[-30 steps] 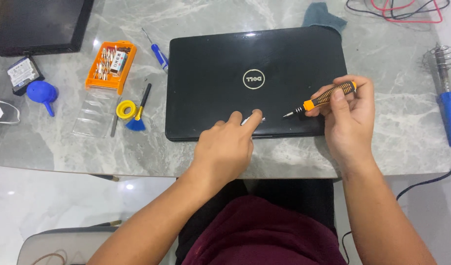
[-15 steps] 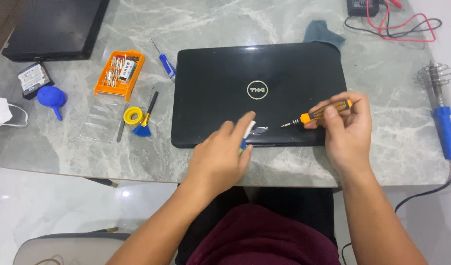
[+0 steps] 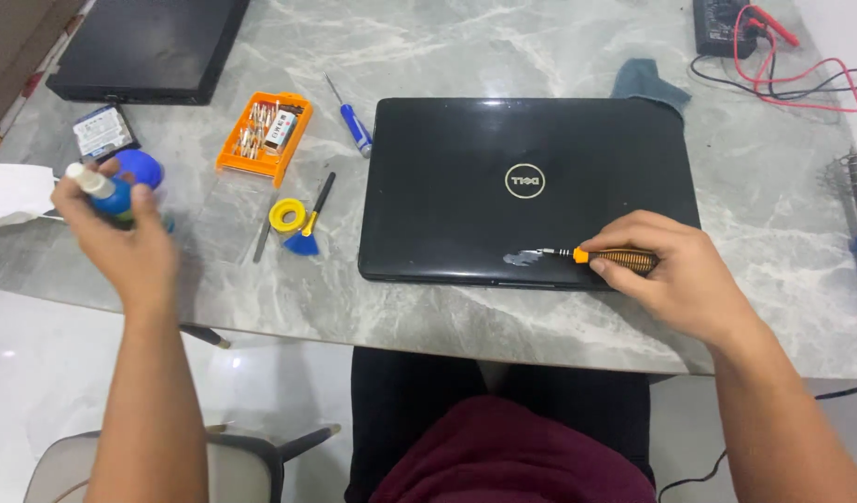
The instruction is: Cleaning the screen and lid of a laptop and using a screwdriver for maintenance.
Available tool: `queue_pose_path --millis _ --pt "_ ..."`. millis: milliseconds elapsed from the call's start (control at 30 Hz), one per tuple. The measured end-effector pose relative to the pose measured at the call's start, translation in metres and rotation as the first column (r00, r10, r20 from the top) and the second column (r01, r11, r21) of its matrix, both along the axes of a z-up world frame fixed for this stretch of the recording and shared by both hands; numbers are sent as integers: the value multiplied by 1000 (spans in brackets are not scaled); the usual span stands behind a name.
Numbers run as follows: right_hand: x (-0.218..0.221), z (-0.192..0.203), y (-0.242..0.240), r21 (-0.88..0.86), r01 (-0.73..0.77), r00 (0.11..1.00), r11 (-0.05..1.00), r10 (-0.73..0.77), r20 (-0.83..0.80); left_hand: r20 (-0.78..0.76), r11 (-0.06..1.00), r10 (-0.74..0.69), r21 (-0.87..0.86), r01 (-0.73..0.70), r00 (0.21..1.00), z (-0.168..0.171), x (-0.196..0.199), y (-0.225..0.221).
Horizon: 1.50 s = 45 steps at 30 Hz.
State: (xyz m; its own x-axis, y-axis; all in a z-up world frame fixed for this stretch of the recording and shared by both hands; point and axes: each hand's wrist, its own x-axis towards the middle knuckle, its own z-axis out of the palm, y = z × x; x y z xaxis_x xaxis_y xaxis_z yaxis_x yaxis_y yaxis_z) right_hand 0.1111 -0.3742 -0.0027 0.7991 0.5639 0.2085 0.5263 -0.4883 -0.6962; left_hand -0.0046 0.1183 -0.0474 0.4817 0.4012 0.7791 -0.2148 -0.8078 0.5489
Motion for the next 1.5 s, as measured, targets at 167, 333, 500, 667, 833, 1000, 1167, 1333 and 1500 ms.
queue_pose_path --millis 167,333,500,667,833,1000,1167,1333,1500 --pt "8 3 -1 -81 -67 997 994 70 23 -21 1000 9 19 -9 1000 -9 0 17" --pt "4 6 0 -83 -67 995 994 60 -85 -64 997 61 -40 -63 996 -21 -1 23" --pt "-7 8 7 -95 -58 998 994 57 -7 39 995 -27 -96 31 999 -34 -4 29" --pt "-21 -8 17 -121 9 994 993 5 109 131 978 190 -116 -176 973 -76 -12 56" --pt "-44 -7 25 -134 176 984 975 -169 61 166 954 282 52 -294 945 -36 -9 -60" --pt "-59 -14 41 -96 229 940 969 -194 280 -352 917 -275 182 354 895 11 18 -214" --pt "-70 -17 42 -116 311 914 943 -263 310 -494 883 -251 236 406 833 9 30 -260" --pt "-72 -20 47 -76 343 907 936 -308 288 -493 878 -172 316 360 853 4 31 -262" --pt "-76 -20 49 -70 362 903 930 -331 274 -495 868 -141 355 348 857 1 32 -261"
